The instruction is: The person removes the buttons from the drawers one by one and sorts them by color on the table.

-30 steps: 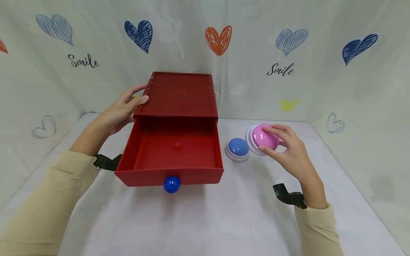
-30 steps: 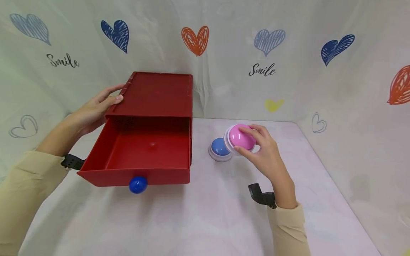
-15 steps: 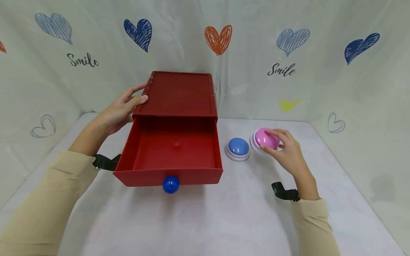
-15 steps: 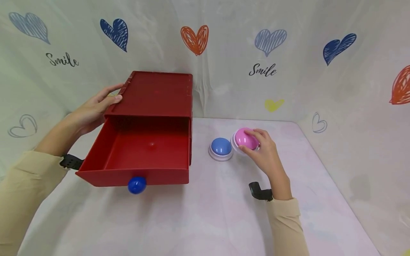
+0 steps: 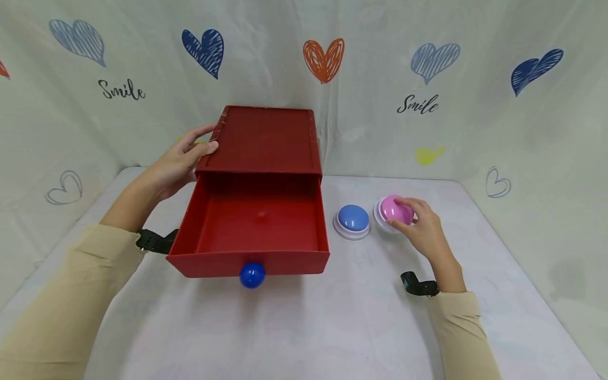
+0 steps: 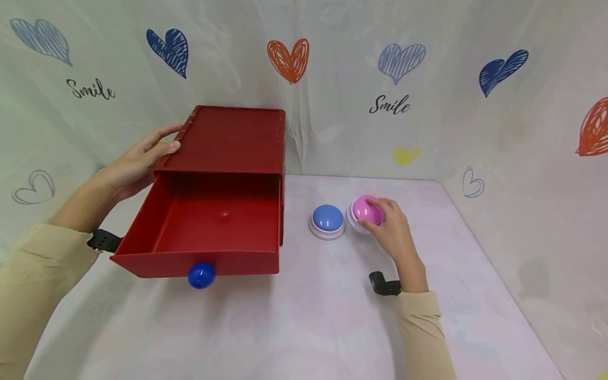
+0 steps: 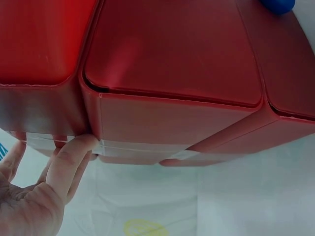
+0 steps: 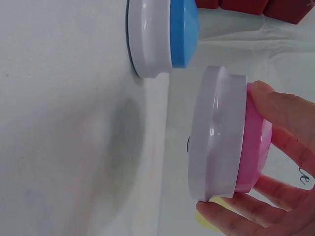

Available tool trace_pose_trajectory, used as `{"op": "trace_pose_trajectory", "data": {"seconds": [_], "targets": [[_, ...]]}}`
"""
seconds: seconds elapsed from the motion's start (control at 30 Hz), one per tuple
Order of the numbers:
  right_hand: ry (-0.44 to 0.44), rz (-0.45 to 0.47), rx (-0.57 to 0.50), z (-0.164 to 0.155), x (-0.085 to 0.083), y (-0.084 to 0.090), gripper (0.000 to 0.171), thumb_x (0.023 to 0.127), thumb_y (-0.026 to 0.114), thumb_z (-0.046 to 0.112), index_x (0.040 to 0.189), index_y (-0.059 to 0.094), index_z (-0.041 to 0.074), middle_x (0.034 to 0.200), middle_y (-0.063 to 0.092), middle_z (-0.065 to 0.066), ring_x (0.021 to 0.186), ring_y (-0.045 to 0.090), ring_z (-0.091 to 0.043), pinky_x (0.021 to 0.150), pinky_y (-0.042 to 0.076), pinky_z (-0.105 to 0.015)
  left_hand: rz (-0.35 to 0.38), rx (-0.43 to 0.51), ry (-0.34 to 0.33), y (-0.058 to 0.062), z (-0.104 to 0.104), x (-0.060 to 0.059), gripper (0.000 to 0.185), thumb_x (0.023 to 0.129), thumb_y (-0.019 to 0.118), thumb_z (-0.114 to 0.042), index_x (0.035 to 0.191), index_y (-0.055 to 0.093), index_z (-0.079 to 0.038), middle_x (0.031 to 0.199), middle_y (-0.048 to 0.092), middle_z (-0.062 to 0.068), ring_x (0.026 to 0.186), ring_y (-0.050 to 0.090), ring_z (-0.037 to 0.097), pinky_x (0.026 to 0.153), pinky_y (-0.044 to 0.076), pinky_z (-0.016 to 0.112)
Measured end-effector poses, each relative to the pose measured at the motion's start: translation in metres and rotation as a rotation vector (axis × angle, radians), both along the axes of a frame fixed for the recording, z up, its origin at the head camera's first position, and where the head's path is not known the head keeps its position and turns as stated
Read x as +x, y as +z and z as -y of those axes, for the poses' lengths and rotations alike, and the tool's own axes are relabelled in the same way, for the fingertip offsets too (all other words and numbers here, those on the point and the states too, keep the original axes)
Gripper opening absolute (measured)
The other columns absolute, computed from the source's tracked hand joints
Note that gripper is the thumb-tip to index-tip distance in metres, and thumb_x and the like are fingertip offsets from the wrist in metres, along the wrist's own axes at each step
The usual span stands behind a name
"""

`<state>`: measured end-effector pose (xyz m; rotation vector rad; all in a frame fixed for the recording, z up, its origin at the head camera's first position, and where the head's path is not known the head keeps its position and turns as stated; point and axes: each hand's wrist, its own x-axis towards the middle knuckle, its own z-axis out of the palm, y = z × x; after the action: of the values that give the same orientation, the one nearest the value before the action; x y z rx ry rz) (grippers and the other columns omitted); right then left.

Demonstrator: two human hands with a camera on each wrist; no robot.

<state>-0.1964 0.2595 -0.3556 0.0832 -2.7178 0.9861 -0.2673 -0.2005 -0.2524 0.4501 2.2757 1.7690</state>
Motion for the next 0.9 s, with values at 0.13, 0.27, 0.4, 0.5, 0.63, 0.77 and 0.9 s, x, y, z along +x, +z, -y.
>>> {"op": "trace_pose_trajectory", "data": {"seconds": [0.13,0.27,0.4,0.5,0.63,0.77,0.9], "targets": [[-0.014,0.014,0.007,-0.003,-0.002,-0.005,0.055,0.085,0.068,0.015,0.133,0.046,0.001,0.137,0.039,-0.027,0.123,0.04,-0.044,0.093,0.042,-0.056,-0.004,0.004,-0.002,0.0,0.0,0.0,0.058,0.097,0.044,-0.038,0.147,0.016,-0.031,0.124,0.044,-0.004,0.112,0.047,0.012,0.077,0.052,0.026],[-0.026,0.049,0.02,-0.006,-0.004,-0.009,0.055,0.086,0.067,0.014,0.134,0.044,0.0,0.138,0.038,-0.028,0.125,0.038,-0.045,0.096,0.038,-0.058,-0.005,-0.003,0.0,-0.001,0.0,0.001,0.058,0.097,0.044,-0.038,0.147,0.015,-0.032,0.126,0.043,-0.004,0.112,0.047,0.012,0.077,0.052,0.026],[-0.024,0.063,0.03,-0.008,-0.007,-0.014,0.054,0.085,0.066,0.011,0.133,0.044,-0.001,0.137,0.037,-0.03,0.126,0.036,-0.047,0.1,0.033,-0.059,-0.005,-0.005,0.001,-0.001,0.0,0.001,0.058,0.097,0.044,-0.038,0.147,0.015,-0.032,0.126,0.043,-0.003,0.111,0.048,0.012,0.077,0.052,0.026],[-0.022,0.071,0.033,-0.01,-0.008,-0.018,0.054,0.085,0.066,0.01,0.132,0.044,-0.002,0.136,0.037,-0.03,0.126,0.035,-0.047,0.101,0.031,-0.059,-0.004,-0.001,0.002,-0.001,0.0,0.001,0.058,0.097,0.044,-0.038,0.147,0.016,-0.032,0.127,0.042,-0.003,0.112,0.047,0.012,0.077,0.052,0.026],[-0.01,0.077,0.048,-0.011,-0.009,-0.022,0.054,0.084,0.066,0.01,0.132,0.045,-0.003,0.136,0.038,-0.03,0.127,0.035,-0.046,0.102,0.03,-0.058,-0.005,-0.008,0.0,-0.002,0.001,0.001,0.058,0.097,0.044,-0.039,0.147,0.015,-0.033,0.129,0.042,-0.003,0.114,0.046,0.013,0.077,0.052,0.026],[0.003,0.09,0.059,-0.011,-0.009,-0.023,0.055,0.084,0.067,0.009,0.132,0.044,-0.003,0.135,0.039,-0.03,0.127,0.035,-0.046,0.103,0.029,-0.058,-0.009,-0.018,0.003,-0.003,0.001,0.001,0.059,0.097,0.043,-0.04,0.147,0.014,-0.034,0.132,0.04,-0.001,0.114,0.047,0.014,0.078,0.052,0.027],[0.003,0.103,0.066,-0.012,-0.009,-0.024,0.055,0.084,0.067,0.009,0.132,0.044,-0.004,0.135,0.038,-0.031,0.126,0.034,-0.047,0.102,0.029,-0.059,-0.01,-0.015,0.002,-0.003,0.001,0.002,0.059,0.097,0.043,-0.04,0.147,0.014,-0.034,0.134,0.039,0.0,0.115,0.046,0.015,0.078,0.052,0.026]]}}
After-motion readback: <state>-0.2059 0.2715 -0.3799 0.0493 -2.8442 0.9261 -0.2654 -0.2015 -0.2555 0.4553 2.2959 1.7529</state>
